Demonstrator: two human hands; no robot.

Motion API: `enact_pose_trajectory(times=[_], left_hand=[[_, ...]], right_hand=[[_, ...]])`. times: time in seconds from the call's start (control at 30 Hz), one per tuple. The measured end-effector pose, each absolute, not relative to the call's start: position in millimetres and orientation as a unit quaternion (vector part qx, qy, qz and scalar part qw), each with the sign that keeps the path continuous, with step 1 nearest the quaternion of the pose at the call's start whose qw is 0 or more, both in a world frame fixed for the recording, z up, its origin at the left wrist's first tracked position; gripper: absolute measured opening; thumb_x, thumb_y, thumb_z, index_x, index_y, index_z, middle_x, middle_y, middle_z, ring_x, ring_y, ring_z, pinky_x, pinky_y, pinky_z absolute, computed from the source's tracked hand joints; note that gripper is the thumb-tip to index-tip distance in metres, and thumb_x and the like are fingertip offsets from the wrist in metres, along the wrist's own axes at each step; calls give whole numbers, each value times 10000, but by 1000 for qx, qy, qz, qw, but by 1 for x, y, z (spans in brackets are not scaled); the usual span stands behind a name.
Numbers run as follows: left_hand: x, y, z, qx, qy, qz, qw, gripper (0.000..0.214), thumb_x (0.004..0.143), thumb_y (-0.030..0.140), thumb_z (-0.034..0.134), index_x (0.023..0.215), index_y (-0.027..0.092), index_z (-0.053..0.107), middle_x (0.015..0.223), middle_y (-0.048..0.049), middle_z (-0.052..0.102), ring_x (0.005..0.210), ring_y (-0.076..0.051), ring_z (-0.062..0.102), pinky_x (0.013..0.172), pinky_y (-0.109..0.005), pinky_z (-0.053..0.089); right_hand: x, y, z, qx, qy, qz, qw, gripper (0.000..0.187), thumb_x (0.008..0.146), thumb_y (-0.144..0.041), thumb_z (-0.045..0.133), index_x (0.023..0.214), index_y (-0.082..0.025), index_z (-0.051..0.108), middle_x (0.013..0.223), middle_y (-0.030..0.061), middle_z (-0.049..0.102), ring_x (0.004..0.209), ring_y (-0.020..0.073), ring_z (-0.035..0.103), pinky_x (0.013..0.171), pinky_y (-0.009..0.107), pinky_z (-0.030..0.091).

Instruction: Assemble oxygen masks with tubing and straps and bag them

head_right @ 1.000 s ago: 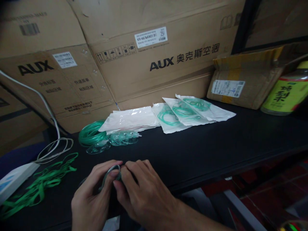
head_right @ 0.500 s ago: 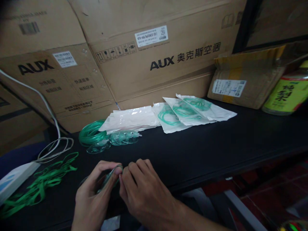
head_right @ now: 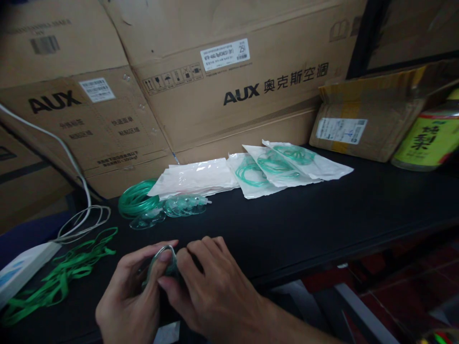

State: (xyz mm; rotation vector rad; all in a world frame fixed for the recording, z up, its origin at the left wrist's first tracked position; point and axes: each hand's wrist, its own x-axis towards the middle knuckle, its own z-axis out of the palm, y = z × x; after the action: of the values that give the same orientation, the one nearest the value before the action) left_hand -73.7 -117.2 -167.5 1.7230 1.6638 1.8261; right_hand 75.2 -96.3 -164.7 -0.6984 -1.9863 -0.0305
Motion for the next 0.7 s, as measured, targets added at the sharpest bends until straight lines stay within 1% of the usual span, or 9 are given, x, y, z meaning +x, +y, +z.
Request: enact_pose_trajectory(times=[0.1,0.23,0.37,0.47,0.57,0.63,0.7], left_hand=[[-71,-117,-167,567,539,619,59,72,862,259,740,908,233,691,933,-3,777,878,-179,747,750,-249,598],[-70,-117,-165,569,524,631,57,59,872,211,718,876,229,661,920,5,773,863,-162,746,747,-238,601],[-70,-117,-165,573,529,624,57,50,880,238,708,866,221,663,911,-7,778,854,-173,751,730,-249,604],[-71,-117,-166,572,545,610,56,52,885,255,712,911,218,687,944,-21,781,879,-187,752,720,-256,602],[-72,-117,-167,606,524,597,34,56,883,229,715,936,231,699,948,-13,776,872,-186,749,741,-269,602],[-72,-117,-168,644,496,582,5,82,878,190,712,942,240,702,922,-5,770,843,-182,741,748,-280,603],[-73,-117,-167,672,480,564,-18,128,876,159,708,968,248,707,917,-3,770,827,-180,736,730,-277,601]], right_hand=[[78,-96,-164,-284,-821,-11,496,272,1043,-301,474,1022,-101,658,859,109,701,804,233,638,734,377,514],[77,-95,-165,-243,-834,-46,493,186,999,-172,493,1022,-83,654,830,107,692,766,217,621,691,353,495],[76,-94,-165,-237,-841,-60,482,170,956,-115,494,1030,-93,645,804,83,687,713,200,593,657,337,476],[76,-95,-164,-273,-826,3,494,151,946,-108,493,1005,-141,628,840,66,685,724,189,604,680,327,488],[76,-95,-162,-310,-803,72,505,140,939,-107,496,1002,-172,603,879,54,682,758,188,621,694,316,501],[75,-95,-163,-312,-799,78,509,140,952,-101,481,984,-178,594,859,45,676,754,186,621,688,309,500],[74,-93,-164,-305,-799,71,513,161,971,-93,461,923,-185,584,806,31,660,714,176,605,667,300,489]])
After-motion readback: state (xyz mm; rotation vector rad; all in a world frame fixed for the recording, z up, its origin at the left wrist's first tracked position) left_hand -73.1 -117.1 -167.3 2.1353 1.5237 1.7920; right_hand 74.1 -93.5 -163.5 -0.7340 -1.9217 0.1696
